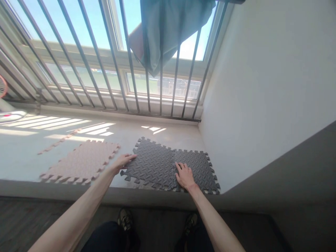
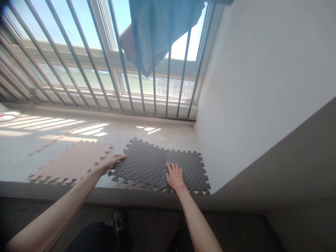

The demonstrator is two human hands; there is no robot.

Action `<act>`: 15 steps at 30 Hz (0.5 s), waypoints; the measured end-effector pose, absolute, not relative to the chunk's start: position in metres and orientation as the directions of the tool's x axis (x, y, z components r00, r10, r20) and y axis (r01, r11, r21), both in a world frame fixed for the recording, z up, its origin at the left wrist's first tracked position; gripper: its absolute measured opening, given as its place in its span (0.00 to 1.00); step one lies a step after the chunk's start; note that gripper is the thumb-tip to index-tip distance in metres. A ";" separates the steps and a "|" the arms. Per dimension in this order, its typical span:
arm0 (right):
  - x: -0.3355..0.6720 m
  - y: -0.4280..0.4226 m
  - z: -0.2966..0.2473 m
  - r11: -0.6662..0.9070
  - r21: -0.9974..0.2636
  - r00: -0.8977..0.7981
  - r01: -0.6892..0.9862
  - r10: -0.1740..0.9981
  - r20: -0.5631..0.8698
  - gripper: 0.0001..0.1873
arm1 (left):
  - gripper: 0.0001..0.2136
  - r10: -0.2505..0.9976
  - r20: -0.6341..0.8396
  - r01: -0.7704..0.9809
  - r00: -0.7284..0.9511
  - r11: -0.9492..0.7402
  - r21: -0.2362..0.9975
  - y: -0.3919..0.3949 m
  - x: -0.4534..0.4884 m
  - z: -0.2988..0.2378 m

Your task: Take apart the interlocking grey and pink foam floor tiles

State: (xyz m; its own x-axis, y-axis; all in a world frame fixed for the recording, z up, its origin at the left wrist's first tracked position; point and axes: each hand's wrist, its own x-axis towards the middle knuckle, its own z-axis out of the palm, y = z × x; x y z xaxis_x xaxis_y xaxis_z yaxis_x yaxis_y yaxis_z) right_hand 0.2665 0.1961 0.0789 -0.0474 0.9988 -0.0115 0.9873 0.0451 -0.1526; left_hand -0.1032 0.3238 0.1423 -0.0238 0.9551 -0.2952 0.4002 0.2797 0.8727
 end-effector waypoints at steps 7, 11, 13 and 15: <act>0.262 0.228 0.079 -0.033 -0.084 0.020 0.996 0.989 -0.148 0.33 | 0.36 0.977 -0.172 0.307 0.127 0.126 0.943 0.323 -0.076 0.159; 0.260 0.227 0.076 -0.060 -0.066 0.050 0.996 0.989 -0.140 0.33 | 0.37 0.988 -0.051 0.289 0.143 0.007 0.957 0.306 -0.082 0.149; 0.260 0.226 0.076 -0.069 -0.068 0.059 0.995 0.988 -0.145 0.33 | 0.35 0.989 -0.009 0.311 0.148 -0.038 0.950 0.301 -0.085 0.145; 0.259 0.225 0.077 -0.077 -0.069 0.067 0.995 0.987 -0.145 0.33 | 0.34 0.988 0.032 0.346 0.152 -0.083 0.935 0.298 -0.085 0.144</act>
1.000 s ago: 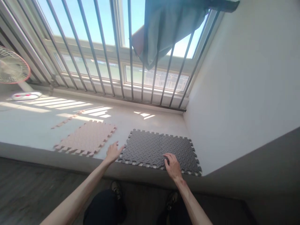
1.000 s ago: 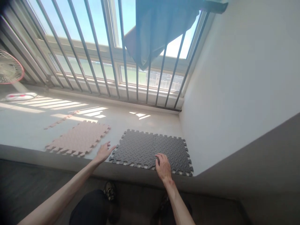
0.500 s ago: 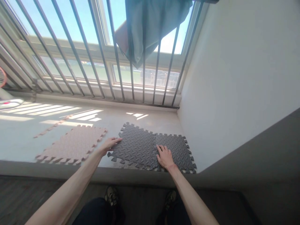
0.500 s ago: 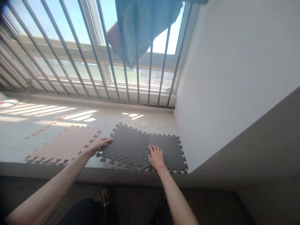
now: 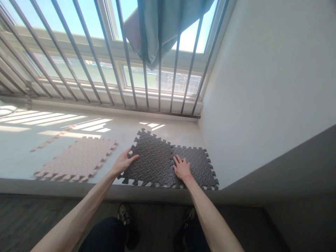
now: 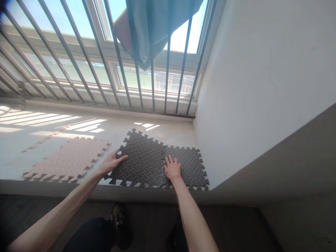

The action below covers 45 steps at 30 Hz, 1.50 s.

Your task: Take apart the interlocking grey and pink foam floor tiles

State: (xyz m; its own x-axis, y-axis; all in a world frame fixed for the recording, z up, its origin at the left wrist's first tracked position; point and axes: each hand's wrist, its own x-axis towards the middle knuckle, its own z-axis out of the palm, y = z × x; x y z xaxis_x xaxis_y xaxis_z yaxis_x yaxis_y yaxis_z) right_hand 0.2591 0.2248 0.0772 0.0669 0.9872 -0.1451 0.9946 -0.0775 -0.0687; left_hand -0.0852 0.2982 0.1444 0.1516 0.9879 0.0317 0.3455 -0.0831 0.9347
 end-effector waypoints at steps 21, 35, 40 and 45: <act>0.268 0.270 0.090 -0.101 -0.028 0.090 0.994 0.961 -0.262 0.36 | 0.36 0.995 -0.023 0.297 0.100 -0.007 0.955 0.284 -0.086 0.155; 0.275 0.160 0.088 0.113 -0.206 -0.147 0.972 0.976 -0.158 0.33 | 0.44 0.978 -0.141 0.174 0.153 0.114 0.978 0.244 -0.109 0.151; 0.275 0.162 0.088 0.116 -0.203 -0.152 0.972 0.973 -0.172 0.33 | 0.49 0.970 -0.154 0.128 0.187 0.132 0.983 0.229 -0.113 0.157; 0.277 0.164 0.090 0.122 -0.184 -0.156 0.975 0.971 -0.183 0.33 | 0.49 0.991 -0.112 0.134 0.069 0.102 0.986 0.222 -0.151 0.171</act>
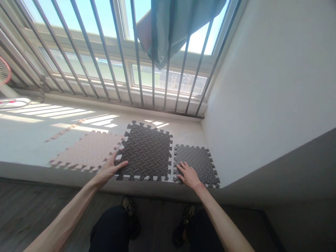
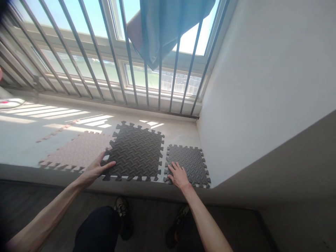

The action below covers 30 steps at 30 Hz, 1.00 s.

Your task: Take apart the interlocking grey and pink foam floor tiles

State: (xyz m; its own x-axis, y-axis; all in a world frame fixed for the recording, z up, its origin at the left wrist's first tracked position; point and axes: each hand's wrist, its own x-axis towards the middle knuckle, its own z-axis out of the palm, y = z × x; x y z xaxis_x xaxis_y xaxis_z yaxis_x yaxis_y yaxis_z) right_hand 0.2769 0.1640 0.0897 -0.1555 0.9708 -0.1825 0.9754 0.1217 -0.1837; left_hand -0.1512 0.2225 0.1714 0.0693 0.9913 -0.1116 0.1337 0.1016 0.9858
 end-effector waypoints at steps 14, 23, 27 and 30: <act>0.209 0.132 0.097 -0.237 -0.971 0.116 -0.018 0.965 -0.237 0.34 | 0.45 0.943 -0.322 -0.214 0.079 0.332 0.919 0.177 -0.169 0.148; 0.137 0.095 0.070 -0.155 -0.938 0.250 -0.311 0.939 -0.238 0.49 | 0.22 0.963 -0.269 -0.558 0.017 0.232 0.797 0.120 -0.127 0.106; 0.093 0.100 0.075 -0.117 -0.949 0.211 -0.294 0.960 -0.184 0.47 | 0.33 0.966 -0.244 -0.486 -0.082 0.175 0.856 0.118 -0.096 0.087; 0.082 0.105 0.083 -0.099 -0.960 0.121 -0.263 0.983 -0.135 0.42 | 0.34 0.955 -0.176 -0.417 -0.238 0.063 0.907 0.147 -0.116 0.092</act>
State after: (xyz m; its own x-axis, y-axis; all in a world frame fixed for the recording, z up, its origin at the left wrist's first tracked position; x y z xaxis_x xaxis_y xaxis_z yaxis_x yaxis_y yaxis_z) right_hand 0.0821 0.1052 0.0832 0.1211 0.9835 -0.1347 -0.2631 -0.0990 -0.9597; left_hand -0.1161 0.1474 0.0917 -0.2384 0.9550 -0.1762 -0.4166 0.0633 0.9069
